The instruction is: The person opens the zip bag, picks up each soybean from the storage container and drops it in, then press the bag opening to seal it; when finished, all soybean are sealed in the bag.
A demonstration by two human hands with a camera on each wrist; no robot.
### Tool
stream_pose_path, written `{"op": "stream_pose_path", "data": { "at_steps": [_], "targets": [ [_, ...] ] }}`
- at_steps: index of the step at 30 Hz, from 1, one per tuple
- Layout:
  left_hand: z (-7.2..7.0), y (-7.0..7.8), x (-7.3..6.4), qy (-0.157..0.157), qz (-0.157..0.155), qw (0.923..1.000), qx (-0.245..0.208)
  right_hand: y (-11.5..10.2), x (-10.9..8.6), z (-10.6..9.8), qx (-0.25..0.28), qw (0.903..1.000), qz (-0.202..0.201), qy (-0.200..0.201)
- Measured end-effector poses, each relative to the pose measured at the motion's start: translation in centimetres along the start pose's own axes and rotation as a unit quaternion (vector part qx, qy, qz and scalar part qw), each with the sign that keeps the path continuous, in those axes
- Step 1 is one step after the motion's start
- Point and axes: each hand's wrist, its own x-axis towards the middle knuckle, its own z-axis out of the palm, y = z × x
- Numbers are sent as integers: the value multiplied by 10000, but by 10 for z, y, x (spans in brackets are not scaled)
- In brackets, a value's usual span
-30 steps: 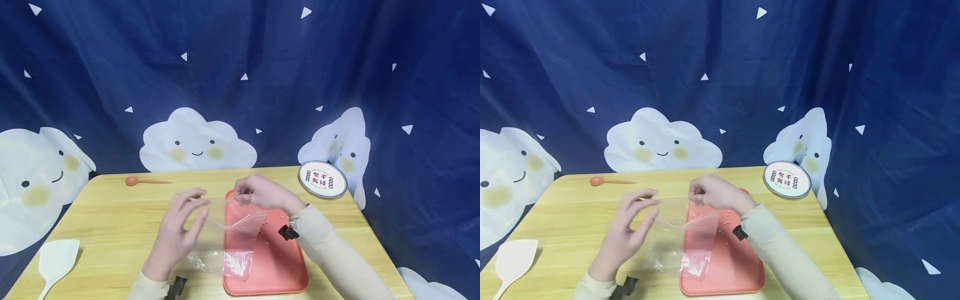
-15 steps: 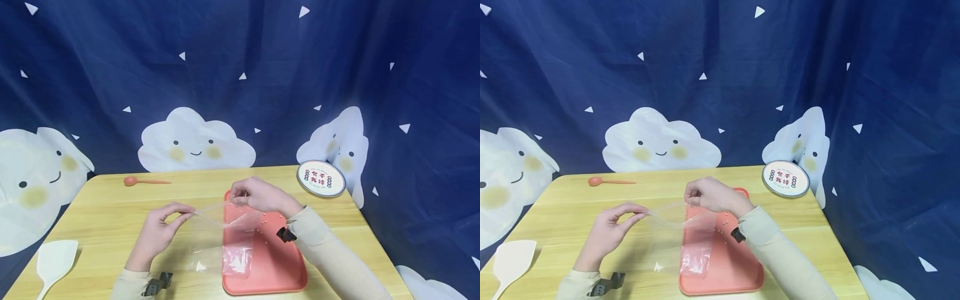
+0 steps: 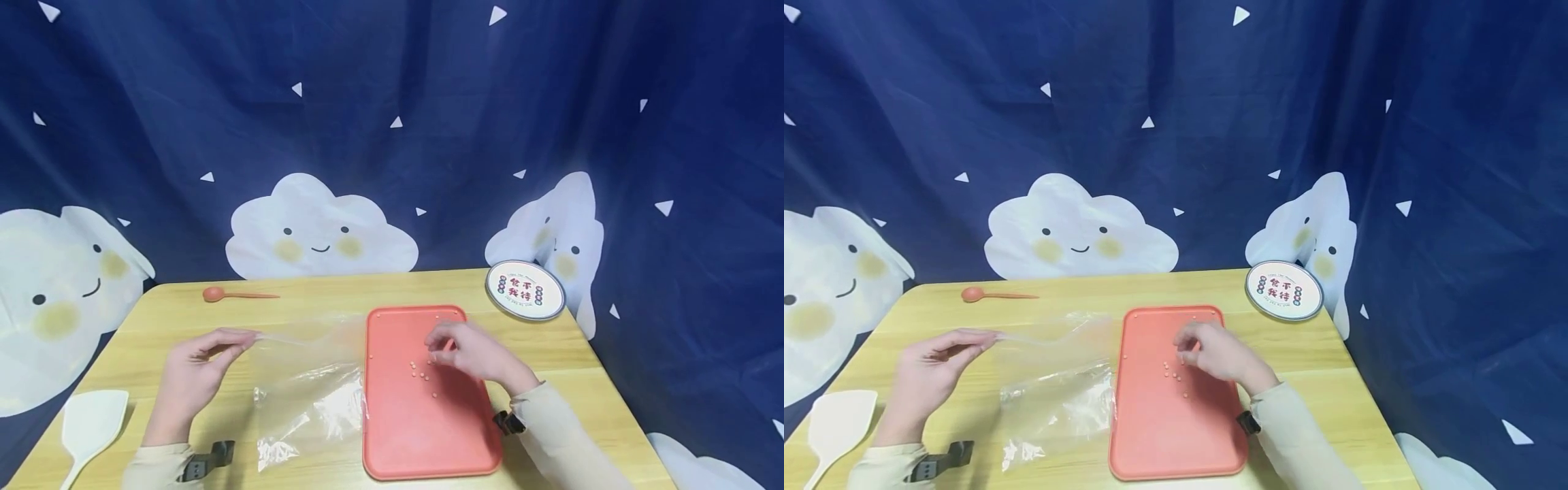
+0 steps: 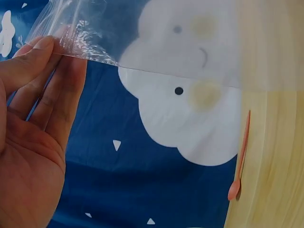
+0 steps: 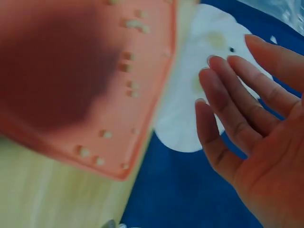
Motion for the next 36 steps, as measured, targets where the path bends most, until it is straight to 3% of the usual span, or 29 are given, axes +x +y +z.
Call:
{"op": "stream_pose_path", "data": {
  "at_steps": [7,10,20,25,30,36],
  "targets": [
    [-2,-6,-2,369,97,9982,456,18,-13,28,-704,9961,-69,-528],
    [3,-11,-9,344,161,9977,554,23,-12,37,-850,9937,-117,-722],
    [22,-21,-34,162,-525,9971,521,27,-8,52,-1155,9880,-515,-889],
    [30,-24,-38,182,-530,9963,655,27,-8,55,-1281,9857,-582,-922],
    [35,-26,-40,206,-486,9963,683,22,-4,51,-1019,9898,-326,-942],
    [39,-26,-41,89,-676,9955,662,-3,15,42,-475,9976,-289,-423]
  ]
}}
